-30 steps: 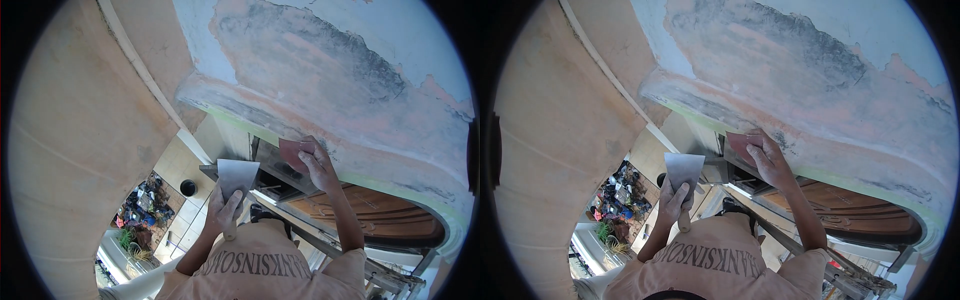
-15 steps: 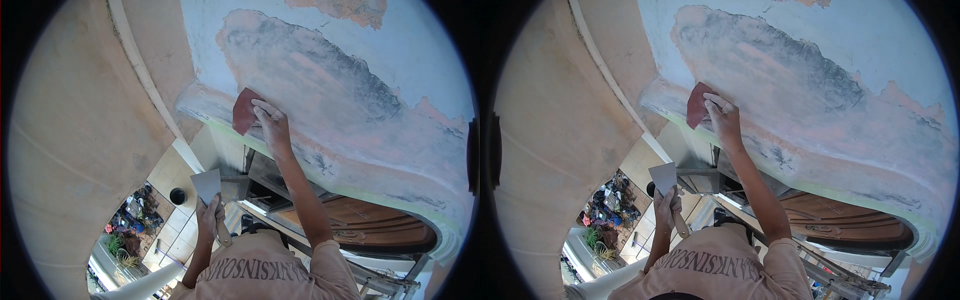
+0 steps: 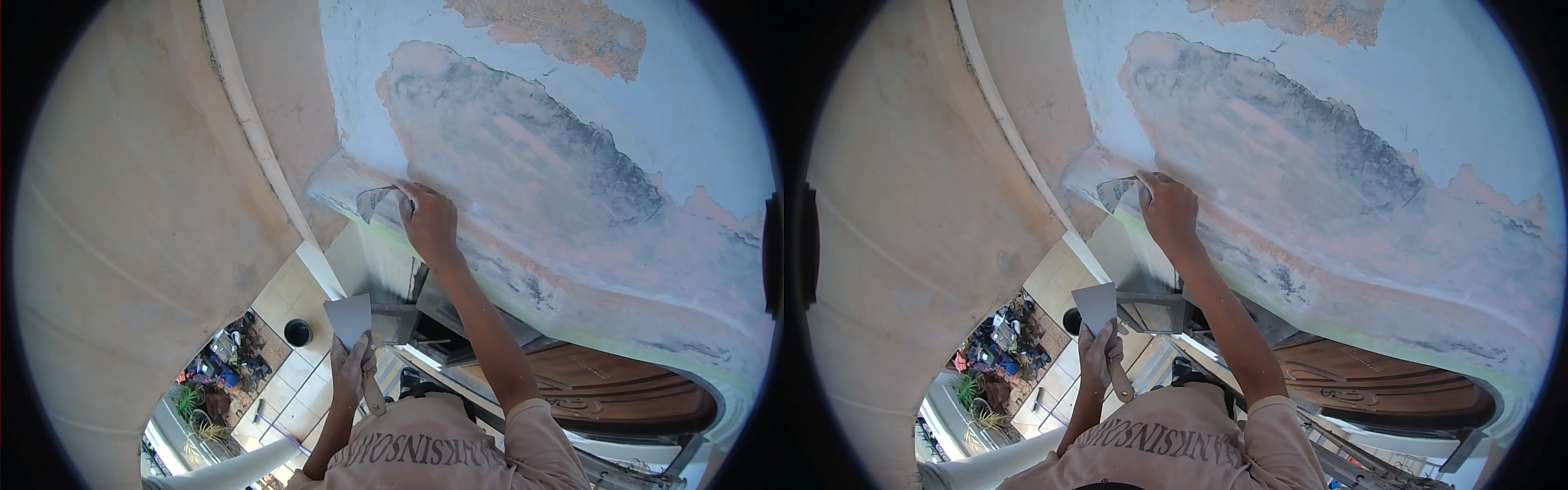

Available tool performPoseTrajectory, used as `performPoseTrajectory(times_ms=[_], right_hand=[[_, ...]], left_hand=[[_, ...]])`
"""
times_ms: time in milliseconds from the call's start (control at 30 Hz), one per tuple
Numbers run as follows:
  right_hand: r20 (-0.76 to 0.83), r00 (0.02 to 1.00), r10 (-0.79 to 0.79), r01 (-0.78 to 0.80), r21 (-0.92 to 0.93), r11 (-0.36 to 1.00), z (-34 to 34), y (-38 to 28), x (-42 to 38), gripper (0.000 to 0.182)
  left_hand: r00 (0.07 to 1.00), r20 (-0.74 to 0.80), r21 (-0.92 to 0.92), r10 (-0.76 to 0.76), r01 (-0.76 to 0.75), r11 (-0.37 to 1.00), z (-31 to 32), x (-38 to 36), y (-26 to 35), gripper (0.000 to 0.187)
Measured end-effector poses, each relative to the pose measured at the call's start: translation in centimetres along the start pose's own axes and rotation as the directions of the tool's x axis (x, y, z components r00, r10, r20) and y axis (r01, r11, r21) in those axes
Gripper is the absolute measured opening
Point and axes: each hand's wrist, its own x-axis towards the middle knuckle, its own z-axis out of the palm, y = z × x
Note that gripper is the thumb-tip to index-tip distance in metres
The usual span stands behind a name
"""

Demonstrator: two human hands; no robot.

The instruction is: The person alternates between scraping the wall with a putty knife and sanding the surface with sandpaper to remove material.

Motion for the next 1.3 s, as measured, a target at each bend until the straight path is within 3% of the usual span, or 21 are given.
performPoseTrajectory(times_ms=[133, 333, 433, 533, 667, 767, 833, 867, 900, 933, 1000, 1067, 1100, 1167, 1267, 1300], right_hand=[[0.11, 0.981, 0.159, -0.143, -0.141, 0.98, -1.2, -0.6, 0.8, 0.022], [0.309, 0.937, 0.163, -0.062, -0.314, 0.948, -0.5, 1.1, 3.2, 0.028], [0.551, 0.798, 0.243, -0.022, -0.378, 0.926, 0.6, 1.5, 4.4, 0.027], [0.433, 0.878, 0.203, 0.03, -0.472, 0.881, 2.2, 1.5, 3.8, 0.025], [0.306, 0.933, 0.186, 0.006, -0.534, 0.846, 1.8, 0.5, 2.0, 0.038], [0.23, 0.971, 0.062, 0.037, -0.402, 0.915, -1.7, -1.4, -1.0, 0.044], [0.168, 0.985, -0.04, 0.076, -0.213, 0.974, -3.7, -1.7, -4.2, 0.045], [0.319, 0.945, 0.074, -0.074, -0.012, 0.997, -5.5, -2.7, -5.3, 0.044], [0.481, 0.864, 0.15, -0.256, 0.161, 0.953, -7.0, -3.6, -6.8, 0.044], [0.513, 0.848, 0.137, -0.304, 0.258, 0.917, -7.1, -3.0, -8.9, 0.046], [0.578, 0.804, 0.136, -0.448, 0.44, 0.778, -7.2, -2.1, -12.7, 0.051], [0.646, 0.749, 0.147, -0.609, 0.585, 0.536, -7.5, -1.8, -14.8, 0.055], [0.607, 0.785, 0.124, -0.584, 0.659, 0.475, -8.4, -2.8, -14.9, 0.057], [0.491, 0.856, 0.161, -0.495, 0.69, 0.528, -9.2, -2.5, -15.3, 0.055], [0.298, 0.926, 0.231, -0.377, 0.731, 0.569, -11.4, -2.1, -14.8, 0.054], [0.252, 0.932, 0.26, -0.357, 0.763, 0.539, -12.4, -2.3, -14.4, 0.053]], left_hand=[[1.0, -0.019, 0.0, -0.001, 0.001, 1.0, 0.0, -0.2, 0.1, 0.021], [1.0, -0.002, -0.008, 0.002, -0.002, 1.0, -0.1, -0.2, -0.2, 0.02], [1.0, 0.013, -0.001, 0.002, -0.002, 1.0, 0.3, -0.2, -0.2, 0.02], [0.999, 0.039, -0.007, 0.01, -0.01, 1.0, 0.3, 0.1, -0.5, 0.02], [1.0, 0.019, -0.041, 0.003, -0.003, 0.999, 0.6, 0.0, -0.1, 0.02], [0.999, -0.053, -0.094, 0.003, -0.008, 0.996, 0.1, 0.5, -0.4, 0.017], [0.993, -0.109, -0.136, 0.04, -0.055, 0.989, 0.6, 0.9, -0.1, 0.018], [0.994, -0.049, -0.125, 0.101, -0.106, 0.986, 0.2, 1.4, -0.3, 0.021], [0.982, -0.11, -0.093, 0.153, -0.164, 0.982, 0.7, 2.0, -0.3, 0.024], [0.964, -0.171, -0.059, 0.203, -0.216, 0.975, 1.4, 2.6, -0.3, 0.027], [0.958, -0.118, -0.091, 0.261, -0.272, 0.958, 2.9, 3.7, -0.4, 0.031], [0.957, -0.063, -0.107, 0.283, -0.288, 0.952, 5.3, 4.3, 0.2, 0.034], [0.961, -0.034, -0.108, 0.275, -0.277, 0.955, 7.8, 3.8, 1.2, 0.034], [0.964, 0.007, -0.028, 0.265, -0.265, 0.964, 10.8, 4.2, 0.9, 0.038], [0.951, 0.248, -0.134, 0.183, -0.153, 0.979, 15.3, 4.4, 1.3, 0.041], [0.906, 0.372, -0.067, 0.201, -0.19, 0.979, 16.6, 4.8, 1.7, 0.04]])
